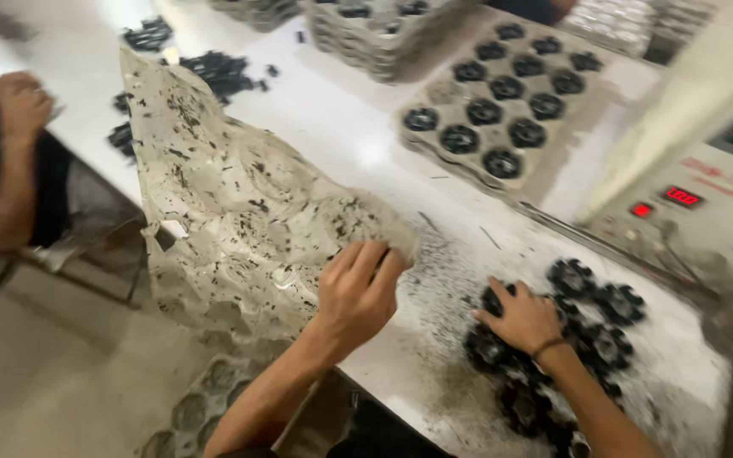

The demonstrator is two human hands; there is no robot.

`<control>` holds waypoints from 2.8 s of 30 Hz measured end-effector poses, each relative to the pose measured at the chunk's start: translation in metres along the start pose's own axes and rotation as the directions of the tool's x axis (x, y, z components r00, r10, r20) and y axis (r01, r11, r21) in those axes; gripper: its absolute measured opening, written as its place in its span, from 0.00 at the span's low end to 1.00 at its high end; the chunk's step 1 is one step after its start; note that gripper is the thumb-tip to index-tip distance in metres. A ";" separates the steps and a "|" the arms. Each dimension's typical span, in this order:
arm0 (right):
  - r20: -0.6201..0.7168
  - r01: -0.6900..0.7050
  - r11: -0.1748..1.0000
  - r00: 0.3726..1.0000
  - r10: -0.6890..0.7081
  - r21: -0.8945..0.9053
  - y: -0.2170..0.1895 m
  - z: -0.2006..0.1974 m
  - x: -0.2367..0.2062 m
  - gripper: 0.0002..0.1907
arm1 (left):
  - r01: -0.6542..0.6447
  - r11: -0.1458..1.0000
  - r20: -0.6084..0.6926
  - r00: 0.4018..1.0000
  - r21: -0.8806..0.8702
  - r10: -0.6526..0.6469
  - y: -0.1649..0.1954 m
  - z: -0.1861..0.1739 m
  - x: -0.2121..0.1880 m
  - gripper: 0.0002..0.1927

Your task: The person works at a factory bench processing black rotor-like parts. They pick up parts one at a time, apply a heated hand tool with a cord to each part's hub, place treated parts aside, use red test leads with a bench tester machine on some parts, and sort parts into molded trays and piles on the bench.

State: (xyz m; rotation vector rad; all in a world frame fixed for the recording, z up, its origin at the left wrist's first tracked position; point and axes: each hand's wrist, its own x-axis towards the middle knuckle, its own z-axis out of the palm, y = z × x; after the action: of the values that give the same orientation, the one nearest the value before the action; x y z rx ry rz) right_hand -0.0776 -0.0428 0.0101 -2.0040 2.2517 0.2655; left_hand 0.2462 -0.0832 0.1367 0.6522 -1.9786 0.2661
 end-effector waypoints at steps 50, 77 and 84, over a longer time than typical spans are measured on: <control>-0.212 -0.396 0.907 0.883 0.419 0.145 0.083 -0.026 0.026 0.42 | 0.147 0.989 0.691 0.715 -0.005 -0.103 -0.102 0.194 -0.016 0.31; 0.046 0.355 0.904 0.926 -0.375 0.238 -0.079 -0.057 0.055 0.43 | -0.404 0.625 0.452 0.447 -0.668 0.772 0.144 0.174 -0.117 0.20; -0.173 0.537 0.766 0.842 -0.510 0.353 -0.078 -0.030 0.099 0.20 | -0.104 0.525 0.416 0.490 -0.845 0.767 0.131 0.168 -0.073 0.26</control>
State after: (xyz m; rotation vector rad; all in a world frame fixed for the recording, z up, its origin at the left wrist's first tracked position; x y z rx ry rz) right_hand -0.0106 -0.1543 0.0156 -2.3099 1.5015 -0.2904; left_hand 0.0738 -0.0256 0.0042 -0.5180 -2.7962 -0.6179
